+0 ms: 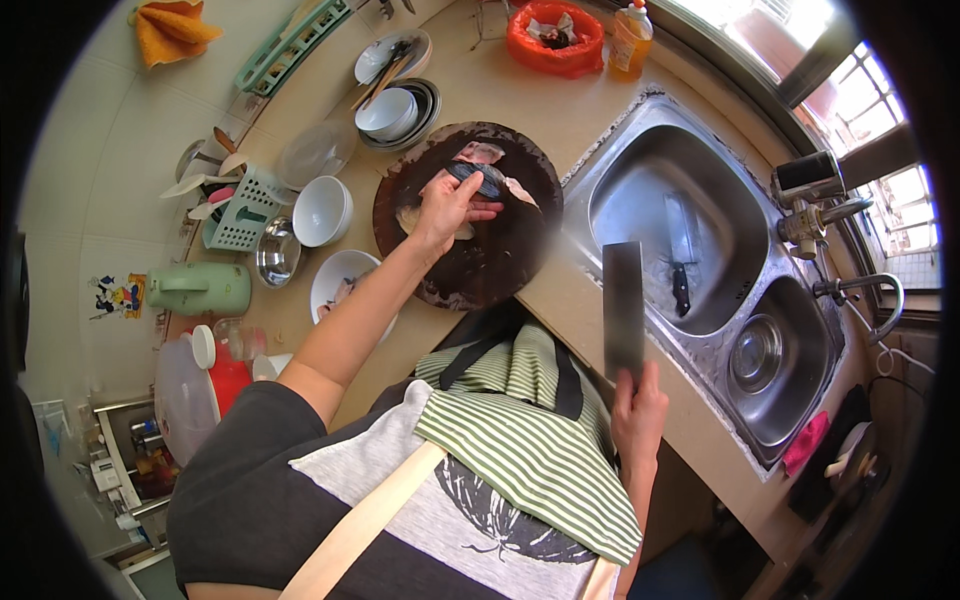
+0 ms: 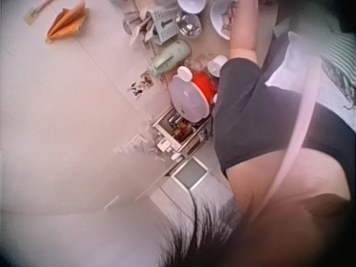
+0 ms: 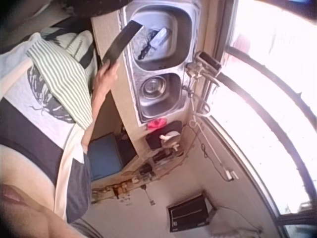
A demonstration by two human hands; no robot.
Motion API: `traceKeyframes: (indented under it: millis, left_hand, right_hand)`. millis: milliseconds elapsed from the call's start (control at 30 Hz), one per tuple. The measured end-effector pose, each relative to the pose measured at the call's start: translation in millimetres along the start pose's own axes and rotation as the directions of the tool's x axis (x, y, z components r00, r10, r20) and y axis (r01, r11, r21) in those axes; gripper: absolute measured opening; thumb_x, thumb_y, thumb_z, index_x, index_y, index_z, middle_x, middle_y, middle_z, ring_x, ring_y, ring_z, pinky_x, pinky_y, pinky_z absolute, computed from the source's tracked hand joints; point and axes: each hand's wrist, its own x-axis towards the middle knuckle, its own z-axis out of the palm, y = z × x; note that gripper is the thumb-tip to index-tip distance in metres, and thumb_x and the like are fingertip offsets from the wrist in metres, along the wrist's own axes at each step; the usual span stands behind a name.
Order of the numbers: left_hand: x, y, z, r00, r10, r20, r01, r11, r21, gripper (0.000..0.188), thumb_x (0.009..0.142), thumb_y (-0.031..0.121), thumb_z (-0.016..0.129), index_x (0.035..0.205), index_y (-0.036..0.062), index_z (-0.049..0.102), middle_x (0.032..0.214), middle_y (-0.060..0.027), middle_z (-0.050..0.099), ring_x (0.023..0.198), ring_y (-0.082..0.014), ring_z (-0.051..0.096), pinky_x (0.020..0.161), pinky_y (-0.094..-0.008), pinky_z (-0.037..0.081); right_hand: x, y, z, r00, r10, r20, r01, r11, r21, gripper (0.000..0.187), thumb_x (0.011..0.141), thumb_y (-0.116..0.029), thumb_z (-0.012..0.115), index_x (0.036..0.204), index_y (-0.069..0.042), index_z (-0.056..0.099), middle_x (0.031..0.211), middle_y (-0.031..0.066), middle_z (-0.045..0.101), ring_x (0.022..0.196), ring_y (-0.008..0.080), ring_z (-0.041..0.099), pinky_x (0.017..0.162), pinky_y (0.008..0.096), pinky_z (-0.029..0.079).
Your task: The person places fish fillets into a bowl, then uses a cleaver to cut and trim the fillets on a cutting board. They rinse the knife and hands at the sink, continue trimming, and finally stir a pot of soup on the stove with chopsticks.
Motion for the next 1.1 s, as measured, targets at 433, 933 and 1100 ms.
traceKeyframes:
  millis: [433, 933, 1100]
  left_hand:
    - [-66, -73, 26, 0.915, 0.194, -0.355, -0.285, 0.931, -0.226, 0.018, 0.09, 0.014, 0.068, 0.092, -0.0033, 0.064, 0.085, -0.0047, 0.066, 0.074, -0.0106, 0.064, 0.07, -0.0246, 0.056]
    - [-97, -82, 8, 0.975, 0.016, -0.22, 0.06, 0.94, 0.335, 0.015, 0.086, 0.01, 0.069, 0.092, -0.0012, 0.062, 0.078, -0.0035, 0.065, 0.062, -0.0072, 0.059, 0.05, -0.0229, 0.049]
    - [-76, -64, 11, 0.954, -0.293, -0.065, 0.297, 0.953, 0.061, 0.022, 0.093, 0.024, 0.061, 0.095, 0.0025, 0.062, 0.076, -0.0044, 0.064, 0.056, -0.0092, 0.055, 0.045, -0.0241, 0.043]
  right_hand:
    - [39, -27, 26, 0.975, -0.162, 0.152, 0.166, 0.986, -0.011, 0.012, 0.093, -0.013, 0.054, 0.099, -0.003, 0.049, 0.077, 0.0274, 0.059, 0.075, 0.0495, 0.057, 0.06, 0.0511, 0.043]
    - [47, -44, 46, 0.914, -0.28, 0.295, 0.31, 0.949, -0.062, 0.013, 0.092, -0.006, 0.054, 0.096, -0.001, 0.043, 0.069, 0.0244, 0.057, 0.064, 0.0465, 0.057, 0.053, 0.0486, 0.04]
    - [50, -35, 45, 0.914, -0.329, 0.237, 0.356, 0.931, -0.08, 0.013, 0.093, -0.008, 0.055, 0.094, -0.001, 0.043, 0.068, 0.0234, 0.057, 0.06, 0.0451, 0.055, 0.051, 0.0452, 0.04]
